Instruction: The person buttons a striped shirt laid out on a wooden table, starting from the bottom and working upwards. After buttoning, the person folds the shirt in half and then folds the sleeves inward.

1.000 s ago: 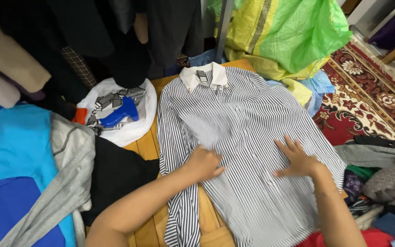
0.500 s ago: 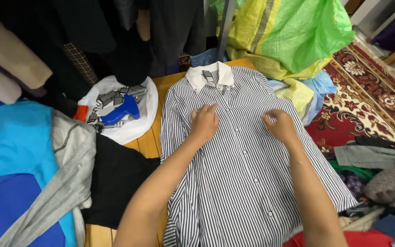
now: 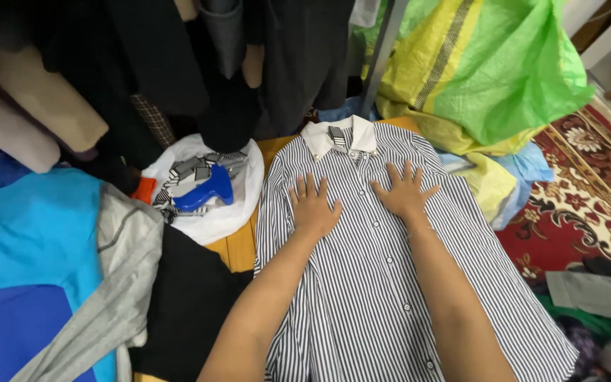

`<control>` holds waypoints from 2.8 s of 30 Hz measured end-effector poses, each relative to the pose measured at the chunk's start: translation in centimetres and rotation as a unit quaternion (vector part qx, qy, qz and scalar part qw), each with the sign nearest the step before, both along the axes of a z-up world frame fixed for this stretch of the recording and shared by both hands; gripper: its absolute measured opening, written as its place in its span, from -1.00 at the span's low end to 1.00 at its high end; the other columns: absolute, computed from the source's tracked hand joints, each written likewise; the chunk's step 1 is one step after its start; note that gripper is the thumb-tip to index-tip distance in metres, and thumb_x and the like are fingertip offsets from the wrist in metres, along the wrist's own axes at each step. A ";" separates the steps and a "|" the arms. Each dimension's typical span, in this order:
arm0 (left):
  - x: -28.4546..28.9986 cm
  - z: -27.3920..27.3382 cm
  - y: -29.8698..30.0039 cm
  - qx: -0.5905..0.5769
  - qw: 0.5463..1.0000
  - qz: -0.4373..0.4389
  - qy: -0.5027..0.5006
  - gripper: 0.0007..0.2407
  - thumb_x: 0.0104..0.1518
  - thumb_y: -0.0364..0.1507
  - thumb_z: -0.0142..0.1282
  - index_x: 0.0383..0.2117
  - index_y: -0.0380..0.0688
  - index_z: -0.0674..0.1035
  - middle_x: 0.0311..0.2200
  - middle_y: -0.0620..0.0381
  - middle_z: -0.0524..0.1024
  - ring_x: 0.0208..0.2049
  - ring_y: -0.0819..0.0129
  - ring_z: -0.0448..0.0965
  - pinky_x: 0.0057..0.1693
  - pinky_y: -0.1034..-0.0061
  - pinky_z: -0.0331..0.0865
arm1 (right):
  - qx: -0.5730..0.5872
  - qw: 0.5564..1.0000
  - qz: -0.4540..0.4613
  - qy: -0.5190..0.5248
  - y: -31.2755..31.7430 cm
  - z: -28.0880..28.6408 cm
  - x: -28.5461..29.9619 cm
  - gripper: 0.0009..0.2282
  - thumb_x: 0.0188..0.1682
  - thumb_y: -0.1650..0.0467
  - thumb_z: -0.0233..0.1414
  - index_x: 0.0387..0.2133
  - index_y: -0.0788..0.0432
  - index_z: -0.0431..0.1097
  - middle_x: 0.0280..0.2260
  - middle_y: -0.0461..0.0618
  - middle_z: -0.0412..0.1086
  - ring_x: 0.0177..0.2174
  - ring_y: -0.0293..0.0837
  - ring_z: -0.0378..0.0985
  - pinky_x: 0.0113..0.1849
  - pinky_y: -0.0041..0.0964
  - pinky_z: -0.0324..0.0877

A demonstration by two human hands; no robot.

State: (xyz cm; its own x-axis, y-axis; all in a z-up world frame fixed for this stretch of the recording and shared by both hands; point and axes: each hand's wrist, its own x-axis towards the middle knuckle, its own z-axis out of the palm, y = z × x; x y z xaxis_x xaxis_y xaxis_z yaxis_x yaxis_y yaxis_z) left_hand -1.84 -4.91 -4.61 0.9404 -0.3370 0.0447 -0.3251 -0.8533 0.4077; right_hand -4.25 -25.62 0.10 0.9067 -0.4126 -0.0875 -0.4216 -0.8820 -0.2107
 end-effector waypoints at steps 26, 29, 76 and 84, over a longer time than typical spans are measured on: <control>2.3 1.4 0.9 0.034 0.998 -0.040 0.041 -0.44 0.30 -0.20 -0.31 0.41 -0.20 0.09 0.46 -0.27 -0.17 0.48 -0.15 -0.32 0.42 -0.17 -0.51 | -0.052 0.992 0.020 -0.117 -0.2 -4.0 3.2 -0.42 0.03 -0.04 -0.13 0.29 -0.12 0.18 0.35 0.09 0.04 0.35 0.16 -0.06 0.12 0.72 -0.35; 3.1 -0.3 -2.2 -0.120 0.991 -0.020 0.053 -0.59 0.33 -0.36 -0.28 0.26 -0.30 0.26 0.26 -0.31 0.12 0.30 -0.20 0.09 0.30 -0.10 -0.06 | -0.077 0.963 0.068 -0.250 -2.3 -8.8 5.2 -0.64 0.00 0.16 0.10 0.05 -0.06 0.43 0.09 0.01 0.32 0.18 0.04 0.25 0.09 0.50 -0.06; 6.1 -7.3 -7.3 -0.406 0.907 0.040 0.103 -0.84 0.15 -0.50 0.09 -0.23 -0.31 0.63 -0.45 -0.09 0.66 -0.47 0.24 0.69 -0.33 0.53 0.59 | 0.220 0.919 0.133 -0.298 -1.2 -9.7 4.1 -0.96 -0.02 0.45 0.18 -0.34 0.07 0.57 -0.40 0.09 0.39 -0.38 0.13 0.54 -0.32 -0.09 0.44; 2.0 -2.6 -6.1 -0.383 0.921 -0.017 -0.068 -0.76 0.13 -0.52 0.12 -0.08 -0.25 0.47 -0.48 -0.13 0.55 -0.40 -0.03 0.65 -0.29 0.17 0.53 | 0.402 0.885 0.047 -0.229 -1.0 -6.3 2.3 -0.79 0.11 0.56 -0.04 -0.03 0.23 0.44 -0.22 0.30 0.43 -0.23 0.09 0.63 -0.16 -0.12 0.52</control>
